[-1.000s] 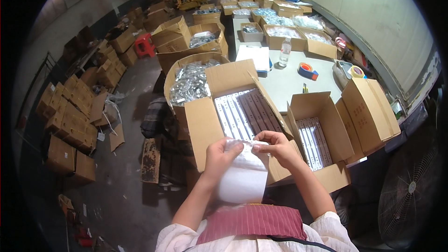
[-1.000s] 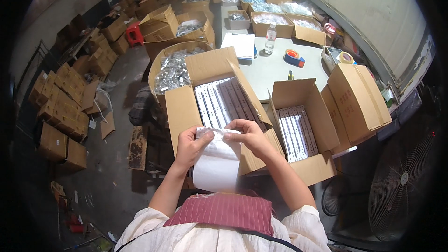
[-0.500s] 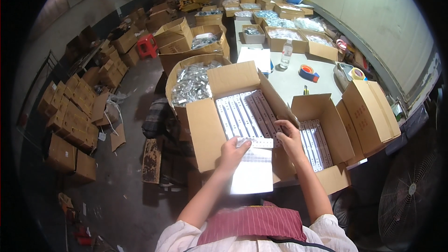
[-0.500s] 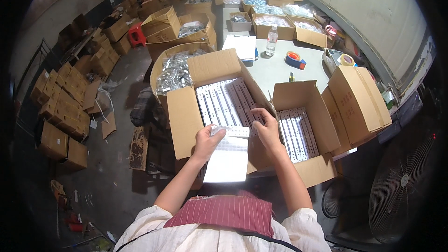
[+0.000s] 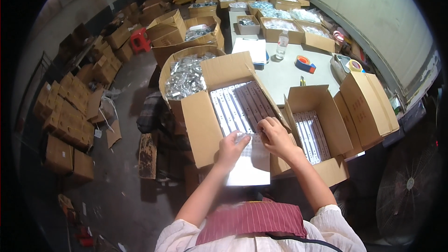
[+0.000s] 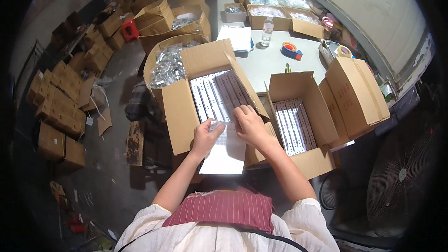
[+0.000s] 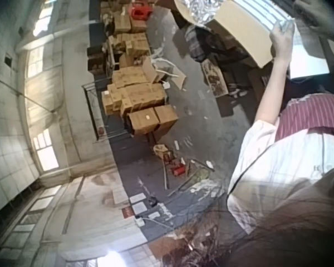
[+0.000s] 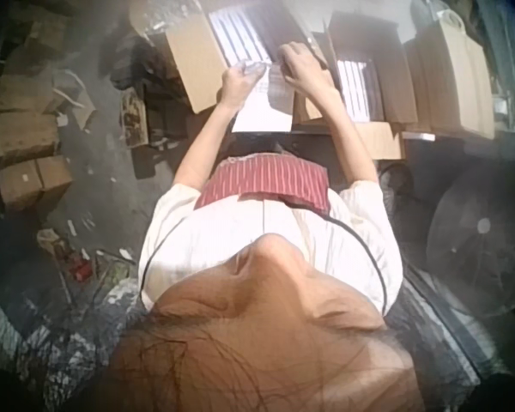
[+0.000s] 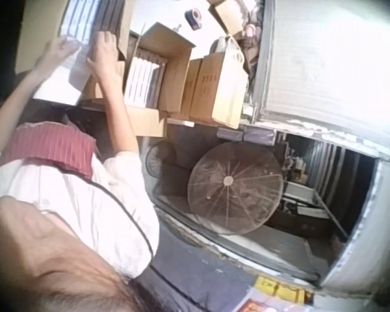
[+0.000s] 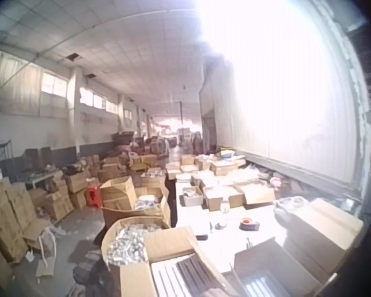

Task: The person places white and brown metal drawer slides into cardboard boxes and closes the boxes by hand.

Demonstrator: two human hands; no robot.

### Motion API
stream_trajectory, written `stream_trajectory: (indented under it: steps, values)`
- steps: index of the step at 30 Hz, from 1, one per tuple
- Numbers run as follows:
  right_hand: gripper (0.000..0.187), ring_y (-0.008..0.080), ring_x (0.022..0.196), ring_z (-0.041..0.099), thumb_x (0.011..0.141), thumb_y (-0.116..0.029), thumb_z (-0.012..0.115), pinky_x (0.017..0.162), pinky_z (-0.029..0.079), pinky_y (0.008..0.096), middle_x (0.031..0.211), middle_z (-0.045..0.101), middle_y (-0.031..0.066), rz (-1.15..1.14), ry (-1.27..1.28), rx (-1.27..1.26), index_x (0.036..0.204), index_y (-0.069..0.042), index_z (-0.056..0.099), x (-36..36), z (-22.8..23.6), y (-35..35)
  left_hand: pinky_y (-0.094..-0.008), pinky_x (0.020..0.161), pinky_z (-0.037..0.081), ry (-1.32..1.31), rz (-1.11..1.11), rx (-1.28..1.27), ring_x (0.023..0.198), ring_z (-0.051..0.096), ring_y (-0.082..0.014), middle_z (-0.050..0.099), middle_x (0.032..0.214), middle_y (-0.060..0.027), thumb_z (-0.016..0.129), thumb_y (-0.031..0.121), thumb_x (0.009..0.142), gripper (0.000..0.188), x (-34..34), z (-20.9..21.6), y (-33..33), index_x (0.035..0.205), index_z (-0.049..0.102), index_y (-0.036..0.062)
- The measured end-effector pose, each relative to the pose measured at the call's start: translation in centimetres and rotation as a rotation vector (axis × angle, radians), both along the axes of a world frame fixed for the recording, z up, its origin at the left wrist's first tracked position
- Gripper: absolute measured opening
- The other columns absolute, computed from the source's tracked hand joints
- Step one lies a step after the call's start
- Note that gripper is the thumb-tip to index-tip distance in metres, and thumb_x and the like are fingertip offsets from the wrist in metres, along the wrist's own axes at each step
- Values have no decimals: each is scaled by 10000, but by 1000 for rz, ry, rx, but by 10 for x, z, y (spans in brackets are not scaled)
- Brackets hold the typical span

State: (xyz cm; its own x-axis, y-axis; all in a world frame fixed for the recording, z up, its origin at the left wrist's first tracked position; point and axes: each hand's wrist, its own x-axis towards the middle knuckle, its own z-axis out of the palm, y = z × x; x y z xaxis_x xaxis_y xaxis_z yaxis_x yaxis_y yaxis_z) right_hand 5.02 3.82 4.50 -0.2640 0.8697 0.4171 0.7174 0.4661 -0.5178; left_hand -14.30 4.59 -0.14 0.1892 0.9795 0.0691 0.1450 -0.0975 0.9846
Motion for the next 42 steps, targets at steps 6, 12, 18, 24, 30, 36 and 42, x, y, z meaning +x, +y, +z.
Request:
stream_trajectory:
  steps: [6, 12, 18, 24, 30, 36, 42]
  values:
    - [209, 341, 946, 580, 768, 34, 612, 794, 510, 436, 942, 589, 127, 22, -196, 148, 963, -31, 574, -3, 15, -7, -245, 620, 474, -3, 33, 11, 698, 587, -60, 680, 790, -20, 699, 189, 903, 218, 3, 3, -3, 939, 673, -24]
    - [227, 312, 902, 627, 801, 59, 660, 747, 532, 379, 964, 605, 130, 94, 50, 67, 1007, -13, 595, 11, 52, -35, -236, 634, 478, -123, -1, -9, 718, 598, -64, 688, 836, -24, 705, 160, 901, 184, -1, -12, -12, 963, 674, -10]
    - [221, 328, 904, 611, 777, 16, 689, 780, 516, 401, 946, 607, 126, 42, -128, 75, 966, -31, 584, 29, 46, -57, -242, 653, 504, -30, -134, 28, 756, 634, -67, 706, 807, -45, 727, 138, 881, 160, 25, 42, -47, 977, 694, 14]
    - [166, 307, 894, 596, 813, -36, 645, 807, 493, 397, 926, 599, 120, -17, -159, 157, 964, -25, 577, 59, 49, -74, -243, 649, 500, -1, -129, 124, 725, 619, -72, 699, 793, -37, 719, 110, 877, 133, 57, 54, -51, 951, 694, 3]
    - [168, 297, 864, 595, 774, -30, 621, 783, 496, 378, 909, 586, 122, -14, -170, 179, 935, -19, 573, 100, 44, -76, -221, 633, 473, 10, -117, 43, 714, 586, -48, 684, 787, -6, 710, 102, 888, 116, 98, 53, -55, 941, 688, 2]
    - [159, 283, 772, 600, 724, -41, 605, 729, 505, 382, 805, 563, 117, 93, -174, 274, 879, -32, 574, 138, 28, -64, -210, 653, 447, -76, -43, -187, 726, 554, -44, 648, 811, 15, 707, 102, 895, 103, 138, 57, -58, 910, 668, 8]
    - [126, 307, 758, 646, 813, -91, 689, 676, 519, 373, 839, 651, 157, -134, 258, -39, 882, -9, 623, 221, -28, 12, -245, 712, 485, -92, 131, -237, 783, 594, -77, 679, 889, -37, 691, 133, 909, 175, 140, -1, -48, 973, 650, -25]
